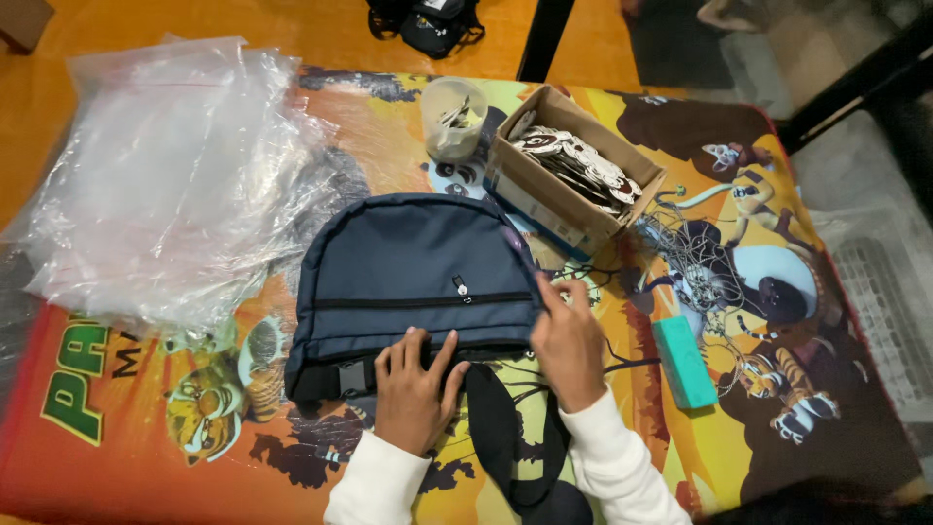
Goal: The person cleans a blue sling bag using a purple brush. They brush the front pocket, the main compartment, the side, and the black shoulder strap. The bag is placed on a colorful table with various items nearby.
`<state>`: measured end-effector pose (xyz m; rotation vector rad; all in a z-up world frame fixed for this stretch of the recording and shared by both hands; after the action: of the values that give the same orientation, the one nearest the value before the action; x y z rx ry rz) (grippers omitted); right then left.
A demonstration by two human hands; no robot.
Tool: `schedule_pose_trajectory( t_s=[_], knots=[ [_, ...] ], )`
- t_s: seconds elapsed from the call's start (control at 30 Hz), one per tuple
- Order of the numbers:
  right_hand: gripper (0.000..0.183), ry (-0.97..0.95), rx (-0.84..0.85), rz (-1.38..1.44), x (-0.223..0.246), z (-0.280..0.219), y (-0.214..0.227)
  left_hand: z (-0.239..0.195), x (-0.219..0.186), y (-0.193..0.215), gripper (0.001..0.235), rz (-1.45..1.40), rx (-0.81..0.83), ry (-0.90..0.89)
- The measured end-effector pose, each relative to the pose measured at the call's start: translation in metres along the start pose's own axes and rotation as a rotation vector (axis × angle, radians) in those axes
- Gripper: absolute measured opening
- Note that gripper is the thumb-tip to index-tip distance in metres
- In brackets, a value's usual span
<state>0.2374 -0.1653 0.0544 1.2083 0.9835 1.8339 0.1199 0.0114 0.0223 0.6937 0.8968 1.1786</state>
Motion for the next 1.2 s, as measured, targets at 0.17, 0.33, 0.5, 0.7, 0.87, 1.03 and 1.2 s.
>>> schedule_pose_trajectory(
  t_s=[0.17,0.33,0.5,0.7,0.87,1.03,1.2],
  knots=[
    [0.062,0.238,0.249,0.461,0.099,-0.003,-0.050,-0.007,0.003,-0.010,0.044,-0.006,0.017,0.005],
    [0.058,0.171,0.199,0.240,0.087,0.027,-0.099,-0.001,0.004,-0.001,0.021,-0.055,0.017,0.043],
    [0.054,0.119,0.037,0.143,0.080,0.042,-0.078,0.004,0.002,0.006,0.036,-0.042,-0.006,0.022],
    [0.053,0.267,0.191,0.262,0.106,-0.007,-0.055,-0.006,0.008,-0.011,0.022,-0.057,0.035,0.044],
    [0.051,-0.002,0.087,0.003,0.030,0.012,-0.025,0.002,0.002,0.002,0.036,0.005,-0.006,0.018],
    [0.048,0.070,0.087,0.447,0.041,-0.024,0.008,0.005,0.000,0.007,0.037,0.004,-0.022,0.020],
    [0.056,-0.142,0.042,-0.152,-0.034,-0.049,0.020,0.004,0.001,0.003,0.035,-0.019,-0.001,0.007]
  ],
)
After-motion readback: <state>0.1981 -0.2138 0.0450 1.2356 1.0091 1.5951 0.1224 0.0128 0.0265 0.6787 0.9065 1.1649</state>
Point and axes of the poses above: each hand's wrist, its own z-axis towards the middle knuckle, its own y-axis out of the back of the hand, x = y × z, the point moved 9 cm from there along z, towards the middle knuckle, and after that the axes turned 2 degrees about -y, right-handed, at the moved point
